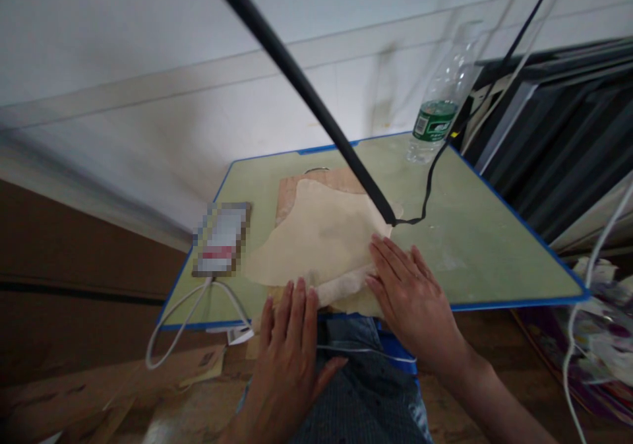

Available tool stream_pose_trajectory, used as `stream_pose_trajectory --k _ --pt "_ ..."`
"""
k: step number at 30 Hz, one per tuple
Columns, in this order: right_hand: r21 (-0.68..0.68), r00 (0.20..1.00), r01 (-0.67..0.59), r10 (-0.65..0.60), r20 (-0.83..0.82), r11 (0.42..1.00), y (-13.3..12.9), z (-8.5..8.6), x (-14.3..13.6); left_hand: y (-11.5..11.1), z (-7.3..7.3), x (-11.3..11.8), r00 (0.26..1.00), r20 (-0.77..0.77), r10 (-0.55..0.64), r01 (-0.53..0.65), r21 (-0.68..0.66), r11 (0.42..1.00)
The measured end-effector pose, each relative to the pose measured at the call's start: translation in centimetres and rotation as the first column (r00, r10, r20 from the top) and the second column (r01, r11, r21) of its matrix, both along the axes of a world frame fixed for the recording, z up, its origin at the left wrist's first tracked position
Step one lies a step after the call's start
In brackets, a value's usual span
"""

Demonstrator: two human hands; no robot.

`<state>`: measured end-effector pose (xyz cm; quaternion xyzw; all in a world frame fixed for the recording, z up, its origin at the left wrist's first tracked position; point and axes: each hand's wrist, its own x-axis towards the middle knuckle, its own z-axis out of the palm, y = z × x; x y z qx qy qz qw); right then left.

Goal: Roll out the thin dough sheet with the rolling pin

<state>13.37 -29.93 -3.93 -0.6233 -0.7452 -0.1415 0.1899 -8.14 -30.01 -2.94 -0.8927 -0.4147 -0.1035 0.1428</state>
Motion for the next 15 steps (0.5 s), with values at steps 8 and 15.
stream_pose_trajectory --k 8,15 --pt "-0.011 0.996 0.067 -0.066 0.063 0.998 4.4 0.5 0.0 8.6 1.9 0.2 1.0 -0.004 -0.023 0.022 -0.203 0.979" --pt "-0.074 0.984 0.166 -0.161 0.072 0.983 8.3 0.8 0.3 16.7 3.1 2.4 0.999 -0.022 -0.031 0.023 -0.318 0.948"
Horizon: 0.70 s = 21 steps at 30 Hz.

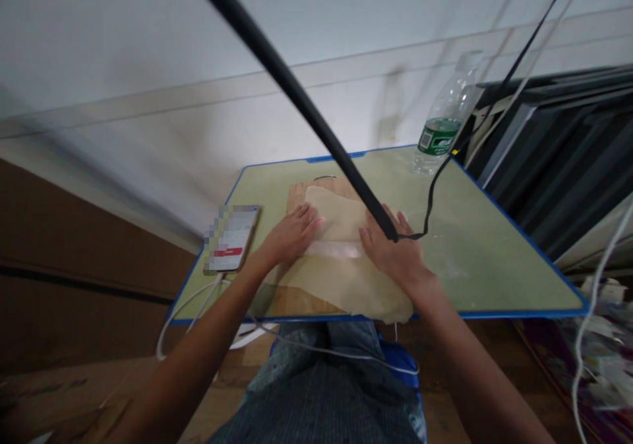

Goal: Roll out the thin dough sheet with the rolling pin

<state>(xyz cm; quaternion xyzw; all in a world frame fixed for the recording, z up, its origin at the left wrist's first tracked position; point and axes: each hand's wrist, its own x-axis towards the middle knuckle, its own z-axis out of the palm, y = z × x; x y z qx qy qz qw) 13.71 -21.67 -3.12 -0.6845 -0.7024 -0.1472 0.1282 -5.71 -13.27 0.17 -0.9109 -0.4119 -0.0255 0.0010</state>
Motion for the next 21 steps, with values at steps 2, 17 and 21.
stream_pose_trajectory --k 2,17,21 --pt "-0.003 1.0 0.023 -0.023 0.001 1.0 -0.8 -0.1 -0.4 -0.1 -0.2 -0.1 1.0 0.01 0.007 -0.007 0.003 1.0" --pt "0.159 0.999 -0.024 0.03 -0.035 0.987 -11.1 -1.2 -5.2 -9.3 -2.1 -5.3 0.987 0.162 -0.01 -0.008 0.108 0.994" --pt "0.124 0.994 -0.041 0.054 -0.098 0.991 -12.5 -1.4 -5.7 -11.4 -2.7 -6.3 0.986 0.169 -0.015 -0.013 0.159 0.987"
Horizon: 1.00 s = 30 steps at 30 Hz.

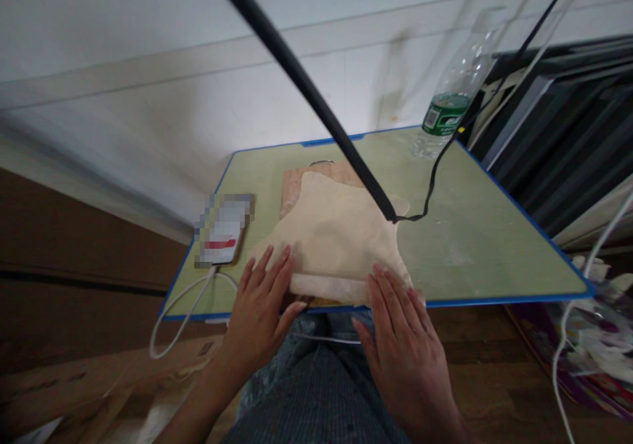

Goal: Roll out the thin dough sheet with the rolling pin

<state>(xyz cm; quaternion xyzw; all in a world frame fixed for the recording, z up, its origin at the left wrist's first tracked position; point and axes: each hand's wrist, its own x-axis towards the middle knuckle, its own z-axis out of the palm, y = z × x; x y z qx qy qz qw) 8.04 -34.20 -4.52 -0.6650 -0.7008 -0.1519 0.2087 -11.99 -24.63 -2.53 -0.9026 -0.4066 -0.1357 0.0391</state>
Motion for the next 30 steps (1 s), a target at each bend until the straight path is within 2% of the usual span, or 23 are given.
stream_pose_trajectory --k 6,9,12,15,18,21,24,30 --pt "-0.016 0.999 -0.047 0.047 -0.017 0.999 -1.6 -0.3 -0.2 -3.1 -0.5 -1.5 0.999 -0.021 0.025 -0.024 0.032 0.999" --pt "-0.024 0.999 -0.053 0.053 0.011 0.998 -0.8 -0.5 0.3 -3.0 -0.6 -1.4 0.998 -0.042 0.045 -0.043 0.042 0.998" --pt "-0.011 0.998 -0.049 0.049 0.05 0.999 1.9 -0.3 1.2 -0.7 -0.1 -0.3 0.995 -0.06 0.074 -0.071 0.047 0.996" --pt "-0.017 0.994 -0.065 0.066 0.09 0.998 5.9 0.6 2.3 3.2 1.0 1.5 0.988 -0.098 0.12 -0.122 -0.015 0.992" --pt "-0.125 0.994 -0.066 0.076 0.077 0.99 9.3 1.9 3.2 7.0 2.2 2.9 0.988 -0.123 0.09 -0.099 -0.064 0.993" --pt "-0.218 0.998 -0.047 0.054 0.026 0.975 10.9 2.7 3.5 8.8 2.7 3.4 0.991 -0.124 0.049 -0.06 -0.086 0.995" --pt "-0.206 0.998 -0.04 0.048 0.031 0.978 10.2 2.7 3.3 8.1 2.6 3.0 0.99 -0.119 0.071 -0.083 -0.101 0.991" --pt "-0.097 0.993 -0.109 0.113 0.038 0.989 6.2 1.7 2.6 3.5 2.0 1.3 0.997 -0.04 0.064 -0.068 -0.107 0.992"
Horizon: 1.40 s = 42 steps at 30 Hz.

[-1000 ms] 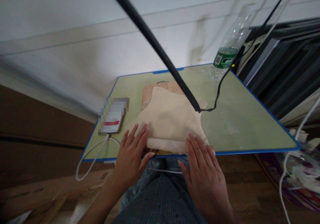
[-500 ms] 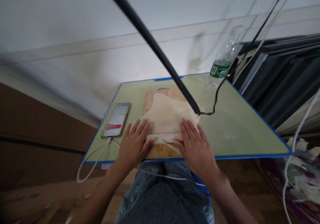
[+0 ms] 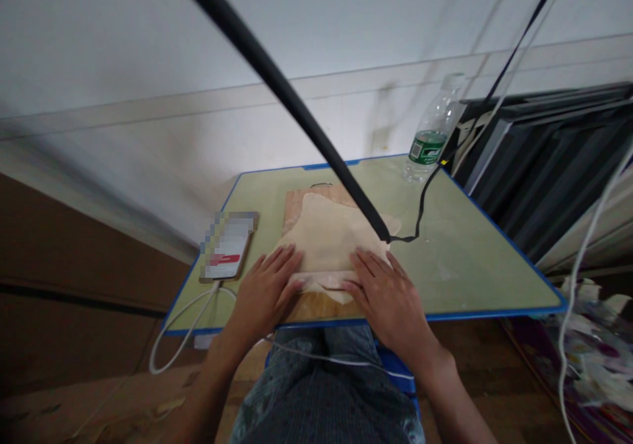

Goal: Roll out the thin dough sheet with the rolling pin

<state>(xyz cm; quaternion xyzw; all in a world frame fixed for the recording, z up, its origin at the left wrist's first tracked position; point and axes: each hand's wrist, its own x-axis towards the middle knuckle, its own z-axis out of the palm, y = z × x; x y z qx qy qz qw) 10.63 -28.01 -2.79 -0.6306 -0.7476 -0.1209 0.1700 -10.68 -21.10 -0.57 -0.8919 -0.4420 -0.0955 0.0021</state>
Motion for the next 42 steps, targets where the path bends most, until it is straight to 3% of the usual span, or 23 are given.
stream_pose_trajectory --k 6,14,20,25,30,35,38,42 --pt "0.098 0.994 -0.08 0.087 -0.069 0.992 -3.5 -1.5 0.8 -2.6 -0.9 -1.0 0.999 0.053 0.012 -0.011 -0.009 1.0" --pt "0.246 0.938 -0.063 0.142 -0.316 0.967 -6.2 -3.6 2.9 -1.6 -0.9 -0.5 0.999 0.038 0.034 -0.034 -0.008 0.999" --pt "0.292 0.913 -0.149 0.245 -0.326 0.945 -5.3 -2.3 3.1 -1.4 -1.0 -0.4 0.998 0.038 0.05 -0.05 -0.004 0.999" --pt "0.314 0.87 -0.062 0.205 -0.448 0.947 -5.9 -0.4 4.5 -1.4 -0.9 -0.3 0.997 0.038 0.067 -0.066 -0.022 0.998" --pt "0.24 0.871 -0.154 0.247 -0.426 0.958 -7.0 -1.0 5.8 -1.5 -0.9 -0.3 0.997 0.039 0.059 -0.059 -0.002 0.998" --pt "0.204 0.889 -0.02 0.111 -0.444 0.979 -7.7 -1.5 5.7 -2.3 -1.3 -1.0 0.999 0.025 0.024 -0.025 0.065 0.998" --pt "0.183 0.894 0.01 0.073 -0.442 0.983 -6.9 -1.3 5.0 -3.2 -2.1 -1.6 1.0 0.03 -0.004 0.0 0.132 0.991" --pt "0.157 0.907 -0.119 0.172 -0.384 0.98 -4.6 -1.0 3.3 -4.4 -3.4 -2.3 0.998 0.065 -0.012 -0.001 0.206 0.979"
